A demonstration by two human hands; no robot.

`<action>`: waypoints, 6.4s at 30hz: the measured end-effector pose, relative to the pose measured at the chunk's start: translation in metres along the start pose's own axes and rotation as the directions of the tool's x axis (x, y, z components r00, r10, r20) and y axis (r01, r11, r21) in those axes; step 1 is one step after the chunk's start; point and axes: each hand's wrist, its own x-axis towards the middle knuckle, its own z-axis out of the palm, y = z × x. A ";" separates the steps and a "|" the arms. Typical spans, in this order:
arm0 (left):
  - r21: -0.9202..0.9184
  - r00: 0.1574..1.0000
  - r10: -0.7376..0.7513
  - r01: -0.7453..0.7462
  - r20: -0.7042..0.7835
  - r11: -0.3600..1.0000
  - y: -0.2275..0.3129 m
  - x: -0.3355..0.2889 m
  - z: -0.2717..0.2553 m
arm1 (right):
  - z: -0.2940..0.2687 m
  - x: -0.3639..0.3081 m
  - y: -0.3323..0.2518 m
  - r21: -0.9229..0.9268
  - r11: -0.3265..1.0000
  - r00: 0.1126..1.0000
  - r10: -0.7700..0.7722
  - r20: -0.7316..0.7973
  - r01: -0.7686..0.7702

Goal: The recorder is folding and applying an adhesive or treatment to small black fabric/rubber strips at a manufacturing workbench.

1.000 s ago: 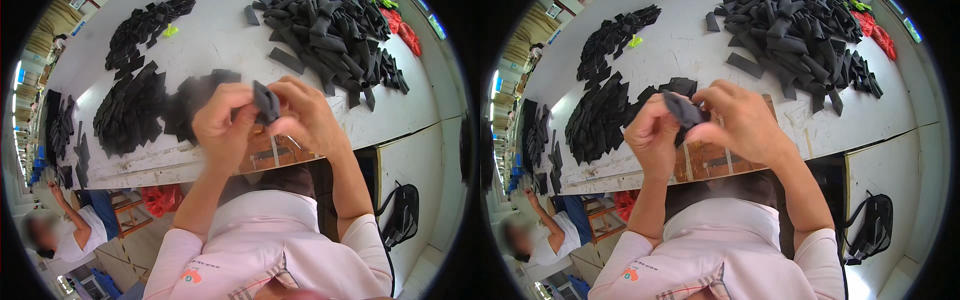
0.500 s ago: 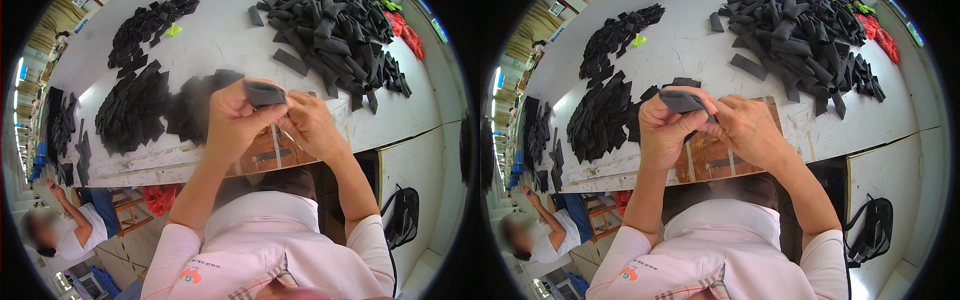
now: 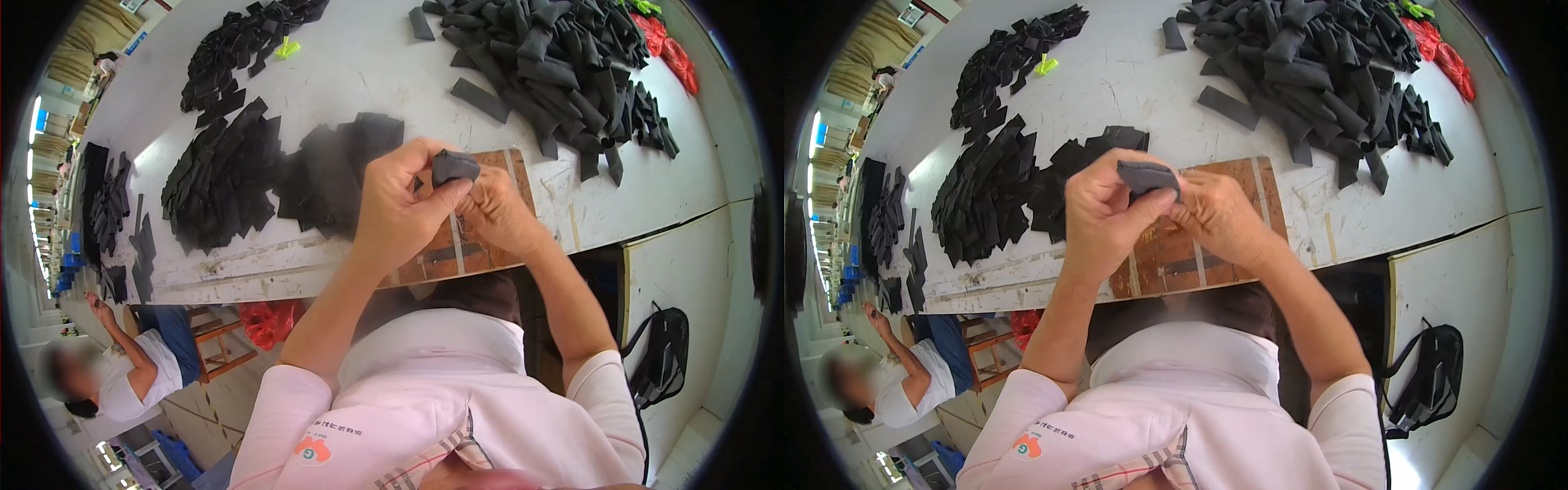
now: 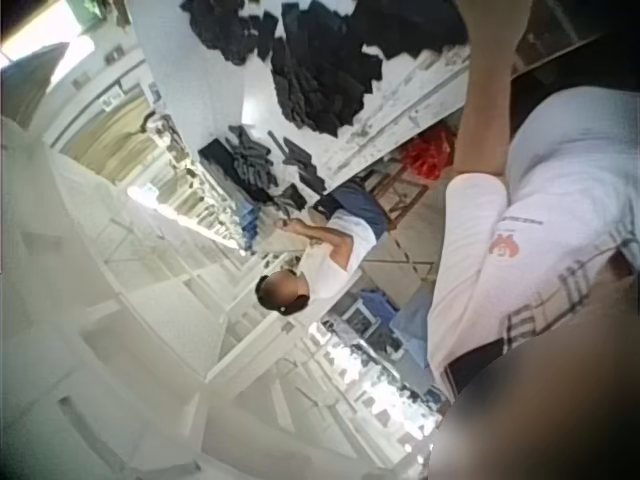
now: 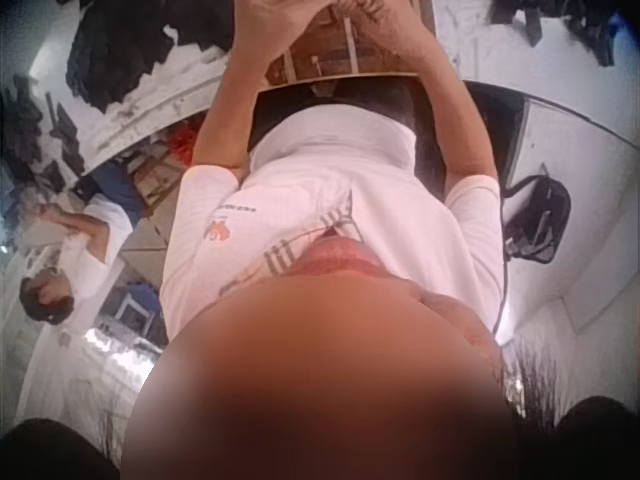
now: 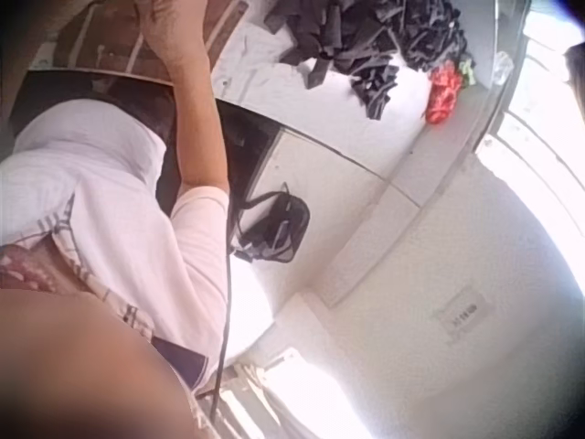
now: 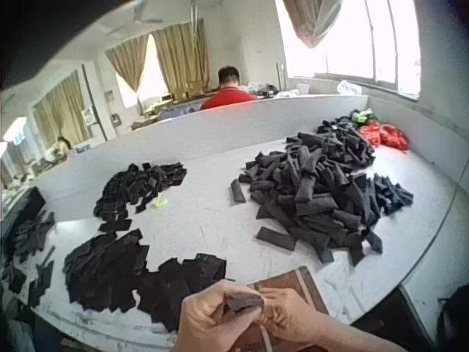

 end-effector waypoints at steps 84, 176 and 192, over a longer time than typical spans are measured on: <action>-0.362 0.907 -0.267 0.142 -0.325 0.921 -0.030 -0.090 -0.053 | 0.048 -0.022 -0.055 -0.094 0.980 0.956 0.146 -0.253 -0.174; -0.369 0.882 -0.363 0.243 -0.301 0.897 -0.017 -0.088 -0.013 | 0.058 -0.039 -0.053 0.926 -0.081 0.739 0.579 0.346 -0.369; -0.366 0.973 -0.182 0.119 -0.143 0.923 0.012 -0.092 0.003 | 0.045 -0.030 -0.054 0.928 0.364 0.920 0.387 -0.067 -0.085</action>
